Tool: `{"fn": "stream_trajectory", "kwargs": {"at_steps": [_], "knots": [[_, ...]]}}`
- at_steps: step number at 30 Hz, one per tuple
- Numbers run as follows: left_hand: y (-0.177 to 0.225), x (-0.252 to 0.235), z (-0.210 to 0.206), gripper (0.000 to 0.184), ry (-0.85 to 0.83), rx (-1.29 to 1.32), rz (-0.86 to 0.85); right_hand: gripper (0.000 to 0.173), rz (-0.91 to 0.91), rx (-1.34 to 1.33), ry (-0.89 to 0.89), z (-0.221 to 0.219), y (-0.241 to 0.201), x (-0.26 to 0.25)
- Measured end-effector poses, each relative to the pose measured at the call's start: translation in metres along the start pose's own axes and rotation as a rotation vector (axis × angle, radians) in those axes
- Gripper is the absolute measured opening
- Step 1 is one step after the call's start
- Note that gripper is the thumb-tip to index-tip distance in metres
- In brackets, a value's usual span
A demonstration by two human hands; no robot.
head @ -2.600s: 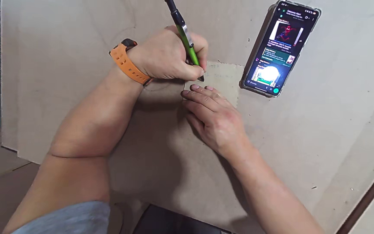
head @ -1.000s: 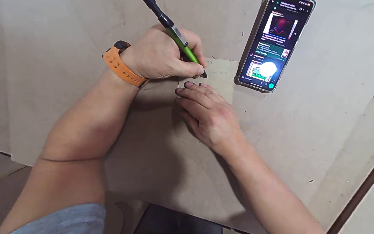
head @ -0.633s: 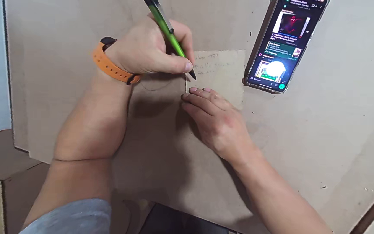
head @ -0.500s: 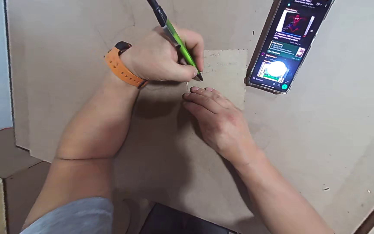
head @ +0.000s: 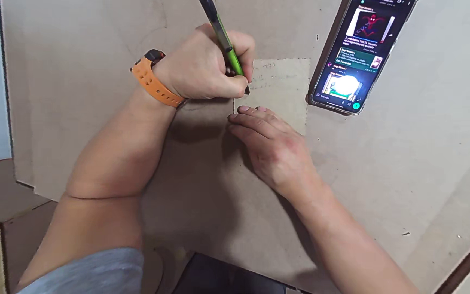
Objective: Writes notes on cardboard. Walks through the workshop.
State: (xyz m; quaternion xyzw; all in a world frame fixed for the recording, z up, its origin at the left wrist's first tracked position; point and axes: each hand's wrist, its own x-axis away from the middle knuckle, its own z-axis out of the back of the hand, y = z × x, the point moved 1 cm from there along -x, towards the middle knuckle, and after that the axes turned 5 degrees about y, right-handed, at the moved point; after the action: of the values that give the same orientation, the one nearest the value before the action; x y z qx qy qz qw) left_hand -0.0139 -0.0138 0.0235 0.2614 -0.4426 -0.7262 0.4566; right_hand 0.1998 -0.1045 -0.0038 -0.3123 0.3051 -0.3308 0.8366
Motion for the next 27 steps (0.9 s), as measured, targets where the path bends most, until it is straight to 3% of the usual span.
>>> {"fn": "stream_trajectory", "kwargs": {"at_steps": [22, 27], "knots": [[0.0014, -0.001, -0.001, 0.006, 0.018, -0.053, 0.014, 0.027, -0.001, -0.017, 0.013, -0.0007, 0.0, -0.0005], [0.0038, -0.0058, -0.0047, 0.004, 0.054, 0.035, 0.012, 0.027, -0.005, -0.033, 0.021, -0.0011, -0.0004, -0.0009]]}}
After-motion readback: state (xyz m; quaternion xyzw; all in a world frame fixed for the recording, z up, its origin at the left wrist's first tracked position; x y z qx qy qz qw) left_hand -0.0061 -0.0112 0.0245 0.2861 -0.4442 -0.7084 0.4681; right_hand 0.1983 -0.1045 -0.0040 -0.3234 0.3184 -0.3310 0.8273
